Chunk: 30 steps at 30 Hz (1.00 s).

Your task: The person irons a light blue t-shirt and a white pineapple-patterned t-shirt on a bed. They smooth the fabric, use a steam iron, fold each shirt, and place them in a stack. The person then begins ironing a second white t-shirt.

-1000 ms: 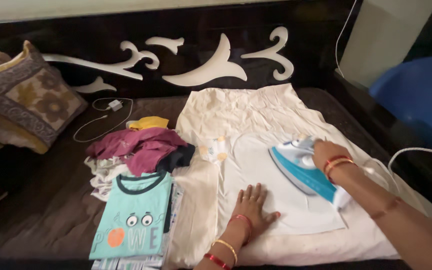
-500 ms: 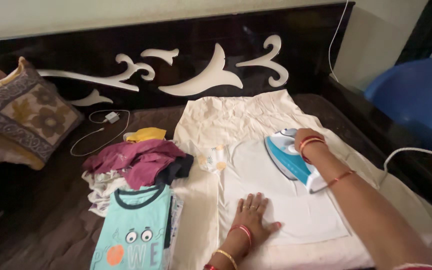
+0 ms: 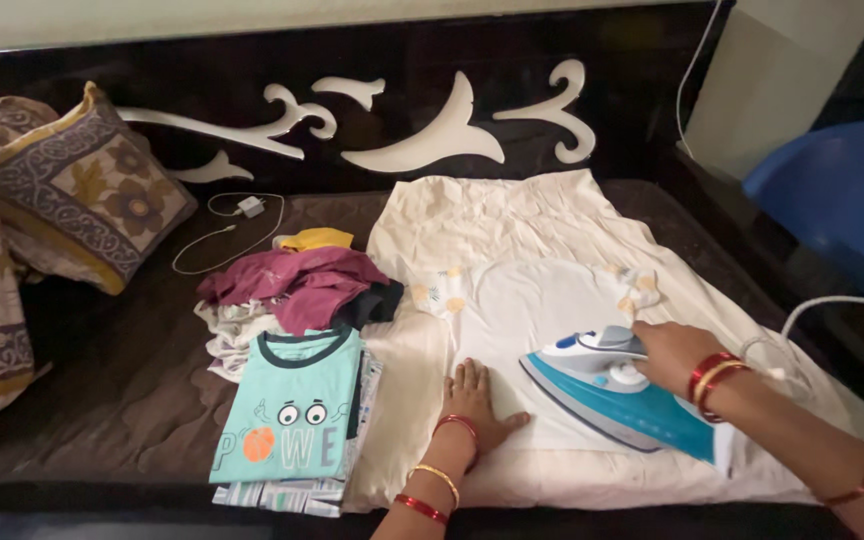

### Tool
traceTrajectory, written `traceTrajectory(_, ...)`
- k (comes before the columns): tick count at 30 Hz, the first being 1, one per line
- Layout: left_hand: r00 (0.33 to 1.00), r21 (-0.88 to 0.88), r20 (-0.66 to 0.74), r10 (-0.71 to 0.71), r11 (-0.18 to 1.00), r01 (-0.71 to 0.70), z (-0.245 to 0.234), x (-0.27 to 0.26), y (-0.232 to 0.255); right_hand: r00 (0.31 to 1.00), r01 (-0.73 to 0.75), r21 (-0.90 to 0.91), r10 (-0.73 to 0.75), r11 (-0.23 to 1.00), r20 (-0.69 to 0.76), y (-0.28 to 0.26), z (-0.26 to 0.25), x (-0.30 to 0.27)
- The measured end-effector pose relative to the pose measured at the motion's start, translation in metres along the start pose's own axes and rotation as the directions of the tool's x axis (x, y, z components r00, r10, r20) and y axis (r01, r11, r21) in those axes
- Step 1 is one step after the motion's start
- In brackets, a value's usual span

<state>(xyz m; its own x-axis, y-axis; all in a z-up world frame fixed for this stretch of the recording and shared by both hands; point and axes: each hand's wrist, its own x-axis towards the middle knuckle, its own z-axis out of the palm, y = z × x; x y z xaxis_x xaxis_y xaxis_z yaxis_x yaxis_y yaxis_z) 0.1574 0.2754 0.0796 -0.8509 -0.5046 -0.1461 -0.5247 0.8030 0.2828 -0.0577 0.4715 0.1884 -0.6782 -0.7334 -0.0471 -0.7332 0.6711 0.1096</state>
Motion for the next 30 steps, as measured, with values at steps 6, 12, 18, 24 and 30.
traceTrajectory(6,1.000,-0.020,0.023,0.003,1.000,-0.002,-0.002,0.004,-0.001,0.997,0.007,0.064,-0.001,0.998,-0.082,-0.045,0.004,0.085)
traceTrajectory(12,0.995,-0.045,0.099,0.028,0.999,-0.024,-0.001,0.008,-0.010,0.974,-0.048,0.127,0.075,0.991,-0.215,-0.091,0.013,0.197)
traceTrajectory(18,0.997,-0.157,0.008,0.071,0.985,-0.068,0.002,0.023,-0.026,0.990,-0.070,0.159,0.089,0.985,-0.112,-0.099,0.001,0.229)
traceTrajectory(24,0.870,-0.541,-0.446,-0.209,0.838,-0.077,-0.013,0.026,-0.058,0.997,0.081,0.183,-0.076,0.980,-0.035,-0.077,0.001,0.175)
traceTrajectory(30,0.736,-0.638,-0.604,-0.307,0.740,-0.215,-0.020,0.014,-0.069,0.940,0.335,0.147,-0.341,0.931,0.016,-0.061,-0.003,0.064)
